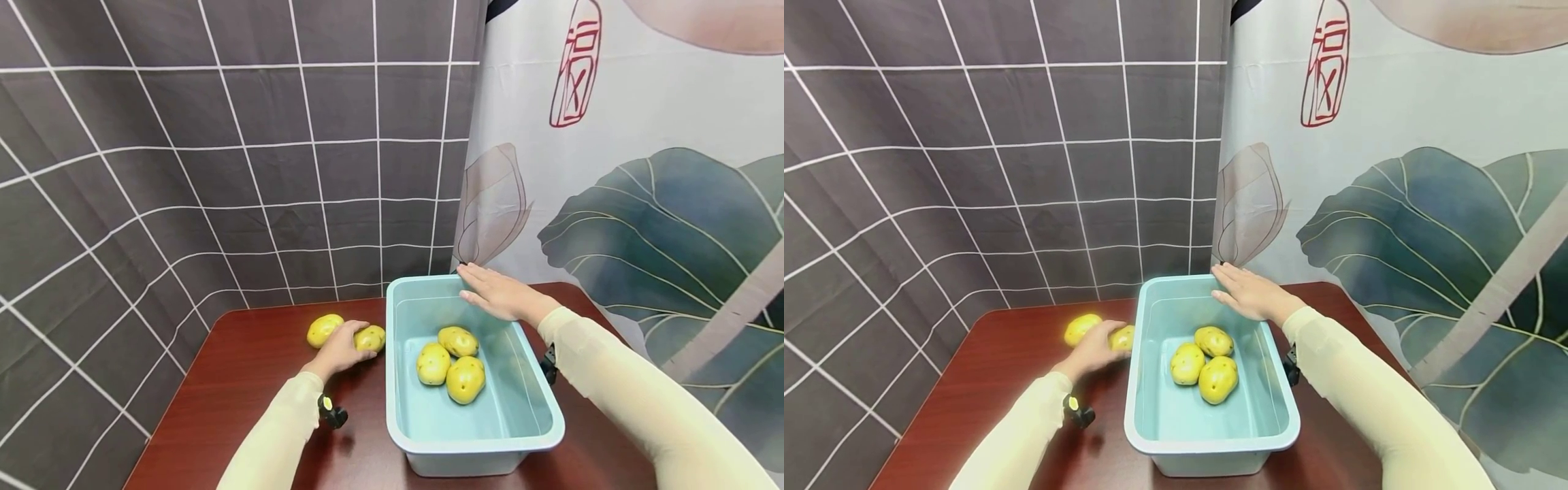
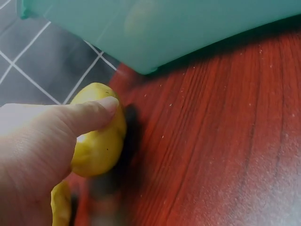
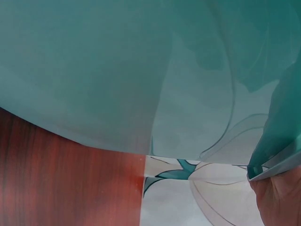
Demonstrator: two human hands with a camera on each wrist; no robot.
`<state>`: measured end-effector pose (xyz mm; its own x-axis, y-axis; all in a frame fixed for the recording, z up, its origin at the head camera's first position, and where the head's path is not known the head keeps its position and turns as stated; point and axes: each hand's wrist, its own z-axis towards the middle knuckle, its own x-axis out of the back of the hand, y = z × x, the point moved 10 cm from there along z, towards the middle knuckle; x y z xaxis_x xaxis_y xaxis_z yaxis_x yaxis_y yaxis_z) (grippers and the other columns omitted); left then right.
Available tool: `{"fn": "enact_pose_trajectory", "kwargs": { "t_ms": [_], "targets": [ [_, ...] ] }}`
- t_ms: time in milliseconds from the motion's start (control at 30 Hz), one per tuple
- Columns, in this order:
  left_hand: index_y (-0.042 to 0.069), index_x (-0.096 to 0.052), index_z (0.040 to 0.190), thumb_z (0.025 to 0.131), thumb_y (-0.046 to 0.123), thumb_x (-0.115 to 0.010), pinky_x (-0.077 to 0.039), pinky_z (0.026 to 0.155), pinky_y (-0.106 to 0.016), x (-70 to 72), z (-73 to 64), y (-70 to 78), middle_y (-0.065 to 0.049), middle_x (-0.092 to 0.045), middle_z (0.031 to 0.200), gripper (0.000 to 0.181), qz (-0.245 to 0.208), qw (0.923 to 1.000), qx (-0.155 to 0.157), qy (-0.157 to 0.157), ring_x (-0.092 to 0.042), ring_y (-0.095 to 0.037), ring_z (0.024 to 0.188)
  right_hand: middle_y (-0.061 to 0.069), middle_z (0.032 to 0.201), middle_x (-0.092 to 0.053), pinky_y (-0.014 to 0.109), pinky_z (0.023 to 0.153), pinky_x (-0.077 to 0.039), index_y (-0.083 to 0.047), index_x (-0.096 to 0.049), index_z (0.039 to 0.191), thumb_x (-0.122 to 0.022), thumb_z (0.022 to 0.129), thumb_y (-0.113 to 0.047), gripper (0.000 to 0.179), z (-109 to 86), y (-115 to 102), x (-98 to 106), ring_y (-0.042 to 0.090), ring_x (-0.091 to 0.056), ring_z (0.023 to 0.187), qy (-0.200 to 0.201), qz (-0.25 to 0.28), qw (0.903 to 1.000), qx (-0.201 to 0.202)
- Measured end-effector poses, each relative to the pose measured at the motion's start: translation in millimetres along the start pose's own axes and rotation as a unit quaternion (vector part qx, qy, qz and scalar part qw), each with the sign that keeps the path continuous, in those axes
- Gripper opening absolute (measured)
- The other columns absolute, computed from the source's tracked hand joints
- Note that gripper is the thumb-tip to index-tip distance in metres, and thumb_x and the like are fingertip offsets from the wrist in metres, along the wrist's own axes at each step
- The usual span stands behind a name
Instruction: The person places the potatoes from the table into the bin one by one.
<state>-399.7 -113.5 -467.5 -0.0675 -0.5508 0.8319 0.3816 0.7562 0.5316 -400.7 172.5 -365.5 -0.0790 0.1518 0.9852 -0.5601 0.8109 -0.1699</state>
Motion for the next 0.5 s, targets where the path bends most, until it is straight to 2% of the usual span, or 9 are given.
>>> {"fn": "enact_pose_trajectory", "kwargs": {
  "t_ms": [200,500],
  "targets": [
    [0.003,-0.057,0.13,0.074,0.029,-0.083,-0.042,0.099,-0.046,3.7,-12.0,0.7,-0.011,-0.06,0.125,0.067,-0.004,0.9996,-0.017,0.021,-0.054,-0.028,0.115,0.007,0.159,-0.015,0.049,0.115,-0.013,-0.012,-0.015,0.155,-0.026,0.099,-0.059,0.073,-0.8,1.2,-2.0,0.026,-0.01,0.146,-0.003,0.007,1.0,-0.004],
    [0.004,-0.06,0.125,0.072,0.029,-0.085,-0.042,0.099,-0.045,17.2,-41.1,-2.5,-0.008,-0.062,0.122,0.063,-0.006,0.9984,-0.034,0.045,-0.055,-0.027,0.116,0.008,0.16,-0.014,0.051,0.115,-0.014,-0.012,-0.015,0.155,-0.026,0.099,-0.059,0.074,1.1,1.4,1.1,0.029,-0.011,0.146,0.001,0.006,1.0,-0.001]
  ]
}}
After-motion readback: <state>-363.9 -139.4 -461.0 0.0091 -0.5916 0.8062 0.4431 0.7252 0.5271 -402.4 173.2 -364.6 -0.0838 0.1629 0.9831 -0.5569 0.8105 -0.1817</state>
